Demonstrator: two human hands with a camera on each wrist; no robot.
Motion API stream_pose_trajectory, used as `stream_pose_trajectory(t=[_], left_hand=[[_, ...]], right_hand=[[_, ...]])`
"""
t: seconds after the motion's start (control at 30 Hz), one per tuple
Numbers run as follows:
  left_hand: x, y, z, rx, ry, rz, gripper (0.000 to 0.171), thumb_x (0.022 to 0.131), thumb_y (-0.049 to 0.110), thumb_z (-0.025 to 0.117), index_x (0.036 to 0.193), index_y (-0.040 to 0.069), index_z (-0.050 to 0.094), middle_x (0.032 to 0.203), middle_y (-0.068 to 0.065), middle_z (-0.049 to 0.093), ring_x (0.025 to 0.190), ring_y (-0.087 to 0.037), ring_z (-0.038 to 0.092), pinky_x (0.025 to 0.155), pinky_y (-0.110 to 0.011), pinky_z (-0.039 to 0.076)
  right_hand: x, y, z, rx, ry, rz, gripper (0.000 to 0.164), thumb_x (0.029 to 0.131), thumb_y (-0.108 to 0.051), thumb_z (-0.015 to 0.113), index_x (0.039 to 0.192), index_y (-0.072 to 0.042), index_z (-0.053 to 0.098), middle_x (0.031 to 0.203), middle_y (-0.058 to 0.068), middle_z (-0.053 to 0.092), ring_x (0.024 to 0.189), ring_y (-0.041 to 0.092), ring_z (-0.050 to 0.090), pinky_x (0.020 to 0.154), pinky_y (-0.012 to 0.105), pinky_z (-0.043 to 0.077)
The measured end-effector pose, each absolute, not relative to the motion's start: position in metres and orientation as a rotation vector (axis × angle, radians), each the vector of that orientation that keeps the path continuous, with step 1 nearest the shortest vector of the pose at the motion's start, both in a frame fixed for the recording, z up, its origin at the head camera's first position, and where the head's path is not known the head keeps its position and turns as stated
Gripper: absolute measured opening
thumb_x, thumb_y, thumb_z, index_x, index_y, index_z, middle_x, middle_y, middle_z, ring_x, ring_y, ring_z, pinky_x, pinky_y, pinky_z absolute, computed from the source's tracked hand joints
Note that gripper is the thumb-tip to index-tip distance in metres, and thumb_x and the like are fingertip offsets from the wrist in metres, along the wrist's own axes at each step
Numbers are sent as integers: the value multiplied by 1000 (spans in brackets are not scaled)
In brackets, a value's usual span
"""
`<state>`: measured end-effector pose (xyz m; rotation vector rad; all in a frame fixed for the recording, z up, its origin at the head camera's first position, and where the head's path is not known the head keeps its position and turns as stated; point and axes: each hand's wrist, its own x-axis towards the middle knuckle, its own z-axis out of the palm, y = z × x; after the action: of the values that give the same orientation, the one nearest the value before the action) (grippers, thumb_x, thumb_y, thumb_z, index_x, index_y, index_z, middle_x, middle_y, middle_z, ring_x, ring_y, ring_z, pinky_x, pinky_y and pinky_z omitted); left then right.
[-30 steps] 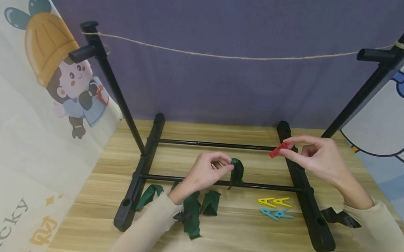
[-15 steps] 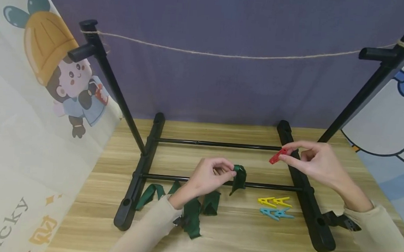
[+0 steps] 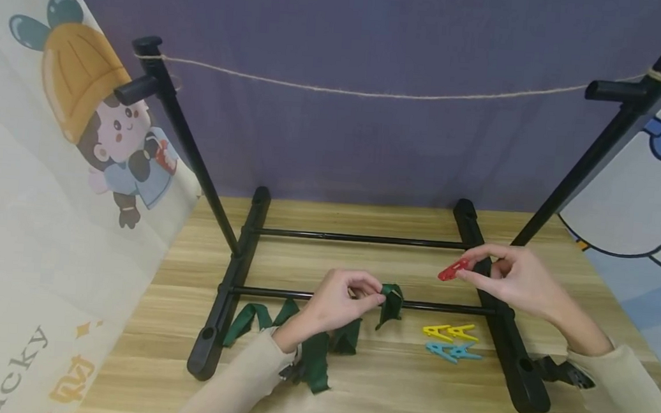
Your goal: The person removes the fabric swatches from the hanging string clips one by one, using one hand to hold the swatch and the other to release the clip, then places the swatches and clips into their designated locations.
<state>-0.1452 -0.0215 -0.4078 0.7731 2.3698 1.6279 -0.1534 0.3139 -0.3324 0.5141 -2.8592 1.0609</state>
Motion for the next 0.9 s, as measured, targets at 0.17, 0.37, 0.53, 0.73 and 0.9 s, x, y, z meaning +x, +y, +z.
stream_pose_trajectory(t=[0.17, 0.37, 0.53, 0.73, 0.9], left_hand=[[-142, -23, -411, 773, 2349, 1617, 15, 102, 22, 74, 111, 11, 80, 99, -3, 81, 82, -2, 68, 77, -23, 58], [-138, -24, -415, 742, 2367, 1577, 13, 101, 20, 74, 110, 13, 80, 99, 0, 81, 84, -2, 68, 79, -22, 58], [-135, -26, -420, 743, 2390, 1532, 13, 102, 21, 74, 110, 13, 80, 100, 1, 81, 85, -1, 68, 79, -21, 57], [-132, -28, -426, 747, 2356, 1528, 12, 102, 21, 73, 109, 13, 80, 100, -3, 81, 81, -1, 68, 77, -21, 57], [-131, -29, -429, 763, 2349, 1519, 12, 101, 22, 73, 108, 13, 80, 100, -2, 81, 84, 0, 68, 80, -23, 58]], right_hand=[[-152, 318, -340, 570, -2883, 1054, 22, 90, -18, 87, 111, -14, 79, 53, -10, 50, 44, 2, 31, 38, 27, 31], [-148, 322, -345, 613, -2896, 1053, 24, 90, -18, 87, 112, -14, 78, 59, -12, 53, 45, 0, 32, 39, 26, 31], [-145, 324, -348, 634, -2909, 1075, 22, 90, -19, 86, 111, -18, 78, 61, -13, 55, 45, -1, 32, 39, 26, 33], [-143, 327, -355, 667, -2933, 1082, 20, 92, -20, 86, 110, -21, 76, 64, -12, 61, 44, -3, 31, 38, 25, 32], [-141, 329, -357, 668, -2962, 1074, 20, 92, -23, 85, 110, -22, 76, 71, -11, 64, 44, -2, 31, 40, 25, 33]])
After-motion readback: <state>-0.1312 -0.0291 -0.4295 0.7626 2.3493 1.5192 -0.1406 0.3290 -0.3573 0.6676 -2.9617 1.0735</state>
